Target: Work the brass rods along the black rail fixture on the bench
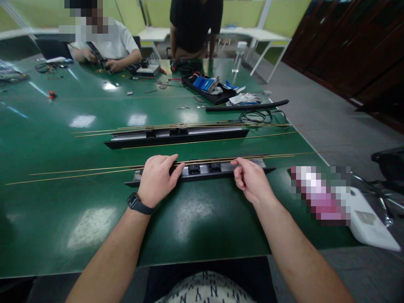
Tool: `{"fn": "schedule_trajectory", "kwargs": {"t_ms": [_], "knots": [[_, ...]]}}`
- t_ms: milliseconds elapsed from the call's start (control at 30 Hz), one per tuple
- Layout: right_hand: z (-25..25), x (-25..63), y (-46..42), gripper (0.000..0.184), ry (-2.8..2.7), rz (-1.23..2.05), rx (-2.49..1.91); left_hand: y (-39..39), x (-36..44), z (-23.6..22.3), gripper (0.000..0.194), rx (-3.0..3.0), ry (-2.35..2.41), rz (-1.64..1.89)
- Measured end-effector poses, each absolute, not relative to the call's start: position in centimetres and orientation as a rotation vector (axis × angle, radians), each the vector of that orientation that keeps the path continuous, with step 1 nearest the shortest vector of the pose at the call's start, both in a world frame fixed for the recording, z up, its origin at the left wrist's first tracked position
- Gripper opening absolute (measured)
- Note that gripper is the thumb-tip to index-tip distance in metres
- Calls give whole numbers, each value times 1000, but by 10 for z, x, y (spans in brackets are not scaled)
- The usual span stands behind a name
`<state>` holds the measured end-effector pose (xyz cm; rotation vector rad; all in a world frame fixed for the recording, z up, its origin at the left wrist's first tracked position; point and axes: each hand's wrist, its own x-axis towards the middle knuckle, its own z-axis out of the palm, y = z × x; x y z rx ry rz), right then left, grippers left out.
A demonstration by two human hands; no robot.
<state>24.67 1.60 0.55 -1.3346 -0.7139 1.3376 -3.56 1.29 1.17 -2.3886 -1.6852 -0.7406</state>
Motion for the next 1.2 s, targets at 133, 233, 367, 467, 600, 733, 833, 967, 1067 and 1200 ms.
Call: {"fn": "schedule_trajectory", "kwargs": {"t_ms": [133, 233, 367, 467, 600, 733, 833, 967, 1067, 1200], "knots": [[6, 246, 16, 24, -709, 1340, -1333, 13, -34, 9, 43, -2449, -1681, -705], [6, 247, 16, 23, -716, 1338, -1323, 12, -32, 8, 42, -2464, -1677, -715], [4, 247, 16, 25, -720, 1339, -1318, 12, -29, 8, 39, -2479, -1640, -740], [4, 247, 16, 25, -716, 1336, -1318, 11, -27, 10, 35, -2498, -1614, -735], [5, 246, 16, 24, -711, 1336, -1319, 8, -22, 14, 35, -2539, -1621, -698], [5, 246, 16, 24, -712, 1341, -1319, 7, -18, 15, 37, -2590, -1599, -698], [5, 246, 16, 24, -716, 1335, -1325, 8, -15, 14, 37, -2617, -1572, -698], [5, 246, 16, 24, -719, 1334, -1320, 9, -10, 11, 35, -2629, -1546, -693], [5, 246, 16, 23, -723, 1332, -1320, 10, -7, 11, 35, -2627, -1529, -687], [4, 246, 16, 24, -727, 1328, -1319, 11, -3, 11, 35, -2616, -1521, -690]]}}
